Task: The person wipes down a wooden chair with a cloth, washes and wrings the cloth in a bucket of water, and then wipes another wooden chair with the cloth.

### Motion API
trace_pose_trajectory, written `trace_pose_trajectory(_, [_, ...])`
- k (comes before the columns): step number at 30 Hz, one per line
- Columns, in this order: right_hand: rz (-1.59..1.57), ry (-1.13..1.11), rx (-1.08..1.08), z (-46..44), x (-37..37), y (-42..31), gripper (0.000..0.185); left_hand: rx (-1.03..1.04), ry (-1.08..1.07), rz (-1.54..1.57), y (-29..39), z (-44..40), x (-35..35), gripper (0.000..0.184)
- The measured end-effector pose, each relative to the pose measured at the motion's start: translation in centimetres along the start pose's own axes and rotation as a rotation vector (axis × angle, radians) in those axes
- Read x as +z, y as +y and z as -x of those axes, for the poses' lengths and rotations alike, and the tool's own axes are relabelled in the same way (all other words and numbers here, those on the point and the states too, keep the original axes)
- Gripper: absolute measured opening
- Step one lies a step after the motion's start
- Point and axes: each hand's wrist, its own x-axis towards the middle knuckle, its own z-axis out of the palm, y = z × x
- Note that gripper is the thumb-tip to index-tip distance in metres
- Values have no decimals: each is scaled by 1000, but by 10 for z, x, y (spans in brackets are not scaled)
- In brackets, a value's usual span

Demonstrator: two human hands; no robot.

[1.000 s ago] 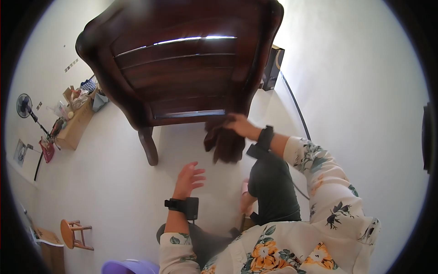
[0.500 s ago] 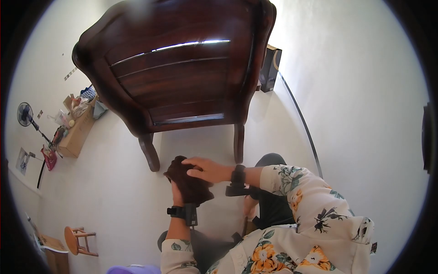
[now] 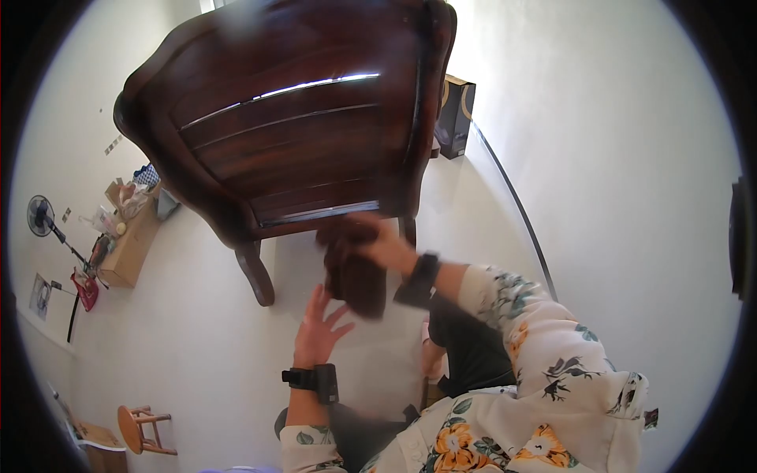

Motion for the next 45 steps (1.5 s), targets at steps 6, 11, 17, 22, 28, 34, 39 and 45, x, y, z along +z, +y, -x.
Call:
trace_pose_trajectory(6, [464, 489, -820, -94, -139, -151, 66, -26, 440, -68, 4, -5, -21, 58])
trace_pose_trajectory(11, [699, 872, -909, -152, -181, -195, 64, -28, 386, -83, 7, -5, -3, 47])
trace_pose_trajectory(17, [451, 882, -719, -164, -187, -116, 56, -57, 297, -133, 11, -8, 4, 45])
trace_pose_trajectory(22, [121, 808, -180, -121, -201, -39, 38, -59, 268, -138, 10, -3, 1, 44])
trace_pose_trajectory(28, [-54, 708, -387, -149, -221, -48, 26, -48, 327, -154, 10, -2, -8, 41])
trace_pose_trajectory(34, [-98, 700, -201, -153, -217, -86, 32, -20, 253, -125, 13, -8, -5, 40])
trace_pose_trajectory(39, [-217, 656, -178, -145, -210, -72, 36, -50, 259, -143, 18, -9, 4, 41])
trace_pose_trajectory(45, [-186, 590, -213, -153, -214, -93, 34, -29, 283, -186, 18, -6, -1, 41])
